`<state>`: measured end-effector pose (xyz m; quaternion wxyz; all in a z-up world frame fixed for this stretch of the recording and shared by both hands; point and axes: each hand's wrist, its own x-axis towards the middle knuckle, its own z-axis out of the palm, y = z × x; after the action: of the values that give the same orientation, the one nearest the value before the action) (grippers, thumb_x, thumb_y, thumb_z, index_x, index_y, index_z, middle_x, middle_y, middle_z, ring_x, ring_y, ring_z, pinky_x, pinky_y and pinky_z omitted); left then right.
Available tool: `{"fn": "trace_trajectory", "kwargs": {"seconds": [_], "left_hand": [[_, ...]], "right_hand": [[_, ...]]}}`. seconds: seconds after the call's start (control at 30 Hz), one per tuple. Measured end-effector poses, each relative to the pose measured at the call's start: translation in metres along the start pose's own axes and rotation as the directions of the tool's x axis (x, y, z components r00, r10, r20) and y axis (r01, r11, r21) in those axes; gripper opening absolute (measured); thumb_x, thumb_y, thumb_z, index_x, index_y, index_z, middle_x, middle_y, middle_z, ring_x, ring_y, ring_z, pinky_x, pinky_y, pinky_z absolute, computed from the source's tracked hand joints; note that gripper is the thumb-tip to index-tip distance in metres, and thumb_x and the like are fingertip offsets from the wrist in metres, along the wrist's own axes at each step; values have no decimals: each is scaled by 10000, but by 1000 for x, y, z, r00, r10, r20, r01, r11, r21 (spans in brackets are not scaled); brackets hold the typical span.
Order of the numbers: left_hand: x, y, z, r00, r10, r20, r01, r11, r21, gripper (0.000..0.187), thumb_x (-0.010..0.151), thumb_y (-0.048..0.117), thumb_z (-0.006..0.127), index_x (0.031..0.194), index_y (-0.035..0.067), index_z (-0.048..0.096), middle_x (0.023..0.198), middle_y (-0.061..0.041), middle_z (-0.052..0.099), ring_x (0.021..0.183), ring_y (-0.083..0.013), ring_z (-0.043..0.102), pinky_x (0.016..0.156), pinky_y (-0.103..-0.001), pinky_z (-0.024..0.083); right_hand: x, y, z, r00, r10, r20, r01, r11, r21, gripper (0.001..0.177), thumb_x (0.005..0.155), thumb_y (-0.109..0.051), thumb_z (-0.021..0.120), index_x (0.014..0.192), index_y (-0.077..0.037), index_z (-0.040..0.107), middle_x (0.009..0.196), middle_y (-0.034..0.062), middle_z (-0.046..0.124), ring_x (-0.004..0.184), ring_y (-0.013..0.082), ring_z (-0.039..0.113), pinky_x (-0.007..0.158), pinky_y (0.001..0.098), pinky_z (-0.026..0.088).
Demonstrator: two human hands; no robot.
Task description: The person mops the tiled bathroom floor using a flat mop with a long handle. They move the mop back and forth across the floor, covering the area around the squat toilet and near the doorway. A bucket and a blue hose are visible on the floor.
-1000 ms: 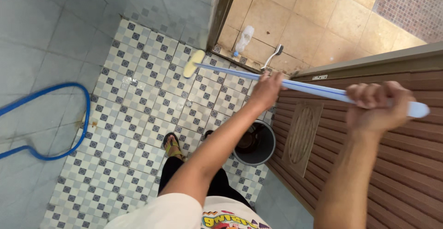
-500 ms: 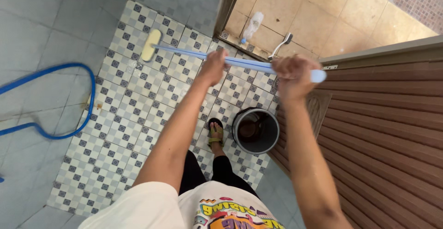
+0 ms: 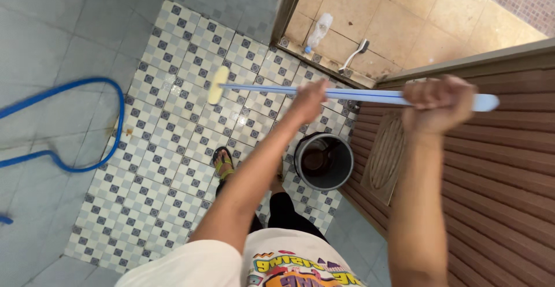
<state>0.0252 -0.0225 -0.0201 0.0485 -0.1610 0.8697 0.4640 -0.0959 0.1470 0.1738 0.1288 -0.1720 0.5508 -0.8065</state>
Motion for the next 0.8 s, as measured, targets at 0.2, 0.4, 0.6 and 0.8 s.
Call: {"fn": "trace_trajectory", "kwargs": {"seconds": [0.2, 0.4, 0.6, 0.8], "left_hand": [[-40, -107, -44, 950, -312, -30, 286, 901, -326, 151, 1073, 119, 474, 1069, 11, 580, 1079, -206, 633, 1048, -384, 593, 892, -506, 509], [-41, -62, -19, 968, -248, -29, 220, 902, -372, 148, 1047, 82, 517, 1161, 31, 597, 1134, -175, 678, 1023, -305, 666, 914, -432, 526], [-9, 49, 45, 995, 80, -53, -77, 995, 57, 325, 976, 42, 534, 1295, 102, 518, 1112, -93, 732, 1128, -306, 673, 981, -549, 484], [-75, -30, 0, 978, -90, -191, 74, 993, -93, 525, 851, -46, 567, 1356, 85, 511, 1171, -123, 679, 1068, -312, 662, 968, -534, 471]], "right_hand": [[-47, 75, 65, 982, 79, 171, -112, 975, 193, 444, 1039, -216, 474, 621, -143, 343, 538, 20, 306, 503, 181, 294, 549, 398, 314], [-31, 27, 37, 987, 112, 115, -126, 984, 124, 479, 1033, -400, 560, 662, -134, 416, 524, -1, 346, 482, 175, 318, 520, 378, 312], [10, -72, -33, 992, 115, 54, -103, 978, -181, 539, 1058, -391, 476, 577, -217, 304, 450, -45, 213, 437, 121, 215, 446, 339, 211], [-13, 25, 18, 965, 142, 220, -161, 984, 70, 611, 1068, -568, 400, 573, -234, 272, 462, -58, 229, 404, 105, 220, 396, 284, 186]]}}
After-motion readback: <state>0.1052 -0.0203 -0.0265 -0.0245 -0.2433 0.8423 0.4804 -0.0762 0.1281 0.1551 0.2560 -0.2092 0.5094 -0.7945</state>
